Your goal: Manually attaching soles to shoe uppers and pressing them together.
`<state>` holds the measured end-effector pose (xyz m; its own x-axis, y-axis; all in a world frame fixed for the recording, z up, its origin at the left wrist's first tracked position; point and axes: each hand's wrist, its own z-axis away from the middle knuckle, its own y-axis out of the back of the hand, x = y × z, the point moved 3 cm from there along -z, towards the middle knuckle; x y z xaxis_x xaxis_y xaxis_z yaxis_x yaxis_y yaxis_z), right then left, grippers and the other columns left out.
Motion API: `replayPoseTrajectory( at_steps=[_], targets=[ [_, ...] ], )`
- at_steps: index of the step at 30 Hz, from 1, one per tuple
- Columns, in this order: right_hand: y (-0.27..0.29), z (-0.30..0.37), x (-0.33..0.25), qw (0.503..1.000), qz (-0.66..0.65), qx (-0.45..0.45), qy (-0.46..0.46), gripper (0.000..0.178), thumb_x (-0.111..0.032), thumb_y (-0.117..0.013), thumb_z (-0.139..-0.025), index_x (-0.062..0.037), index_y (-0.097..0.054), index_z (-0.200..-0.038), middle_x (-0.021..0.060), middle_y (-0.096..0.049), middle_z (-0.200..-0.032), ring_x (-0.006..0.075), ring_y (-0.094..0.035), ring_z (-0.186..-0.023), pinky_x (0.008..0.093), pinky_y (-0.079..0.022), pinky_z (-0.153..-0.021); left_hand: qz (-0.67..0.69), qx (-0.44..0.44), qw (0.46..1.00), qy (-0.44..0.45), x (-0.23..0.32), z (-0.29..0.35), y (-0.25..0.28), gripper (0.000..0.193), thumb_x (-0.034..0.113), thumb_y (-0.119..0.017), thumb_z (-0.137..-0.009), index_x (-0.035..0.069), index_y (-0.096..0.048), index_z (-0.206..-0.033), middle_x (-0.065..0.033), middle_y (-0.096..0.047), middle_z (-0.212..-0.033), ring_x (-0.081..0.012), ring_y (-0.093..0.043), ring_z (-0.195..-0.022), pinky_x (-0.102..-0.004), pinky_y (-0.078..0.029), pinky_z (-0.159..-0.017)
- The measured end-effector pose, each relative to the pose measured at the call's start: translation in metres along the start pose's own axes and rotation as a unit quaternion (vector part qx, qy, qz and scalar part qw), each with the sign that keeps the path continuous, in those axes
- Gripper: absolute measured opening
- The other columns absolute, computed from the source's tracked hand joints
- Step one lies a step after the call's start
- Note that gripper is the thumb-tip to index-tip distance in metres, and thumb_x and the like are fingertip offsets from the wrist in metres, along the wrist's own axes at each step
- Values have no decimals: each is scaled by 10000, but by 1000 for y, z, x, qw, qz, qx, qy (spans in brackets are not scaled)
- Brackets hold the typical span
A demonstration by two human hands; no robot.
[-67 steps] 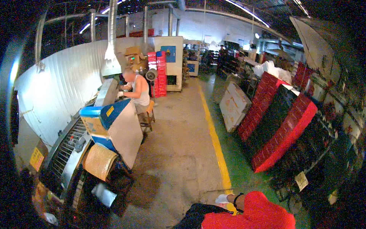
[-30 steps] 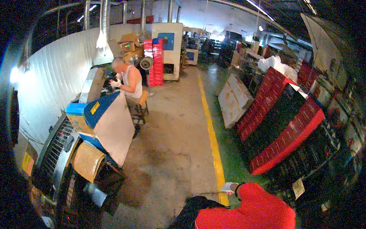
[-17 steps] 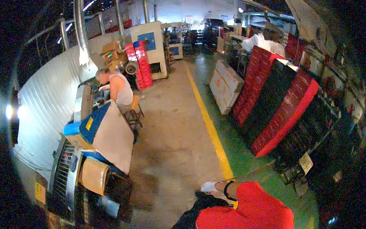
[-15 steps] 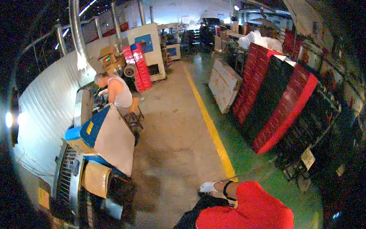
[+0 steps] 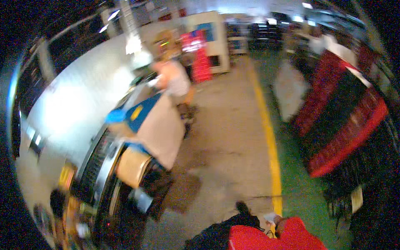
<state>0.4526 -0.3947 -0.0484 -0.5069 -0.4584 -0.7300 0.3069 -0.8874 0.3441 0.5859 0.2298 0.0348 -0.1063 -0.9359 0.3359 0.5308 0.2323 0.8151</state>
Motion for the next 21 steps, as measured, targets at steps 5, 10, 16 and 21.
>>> replayPoseTrajectory(
  at_steps=[5, 10, 16, 21],
  targets=[
    [9, -11, 55, 900, -292, -94, -309, 336, -479, -552, -958, -150, -621, -944, 82, -642, -760, 219, -563, -551, 461, -467, -523, 83, 87, 987, -111, 34, 72, -82, 230, 264, -582, -939, 98, -699, -830, -125, -691, -755, -286, -679, -648, -421, -555, -616],
    [19, -127, -108, 975, 144, -139, -99, 297, -382, -543, -957, -111, -665, -944, 161, -678, -819, 260, -643, -638, 456, -513, -568, 72, -64, 991, 88, 37, 114, -133, 200, 280, -700, -849, 115, -757, -949, -153, -738, -968, -338, -730, -875, -463, -595, -764],
    [104, -214, -136, 776, 573, -144, 221, 273, -260, -533, -954, -61, -719, -944, 259, -723, -892, 312, -742, -748, 451, -570, -625, 108, 164, 966, 166, 78, 129, -127, 185, 194, -695, -851, 90, -706, -1004, -164, -680, -933, -366, -682, -925, -481, -565, -776],
    [31, -250, -269, 987, 3, -153, -58, 387, -365, -463, -1027, -47, -614, -1186, 142, -711, -871, 254, -690, -678, 380, -549, -602, 577, 156, 733, 325, 97, 108, -122, 266, 225, -651, -900, 82, -695, -1120, -158, -698, -912, -326, -699, -854, -438, -566, -756]
  ],
)
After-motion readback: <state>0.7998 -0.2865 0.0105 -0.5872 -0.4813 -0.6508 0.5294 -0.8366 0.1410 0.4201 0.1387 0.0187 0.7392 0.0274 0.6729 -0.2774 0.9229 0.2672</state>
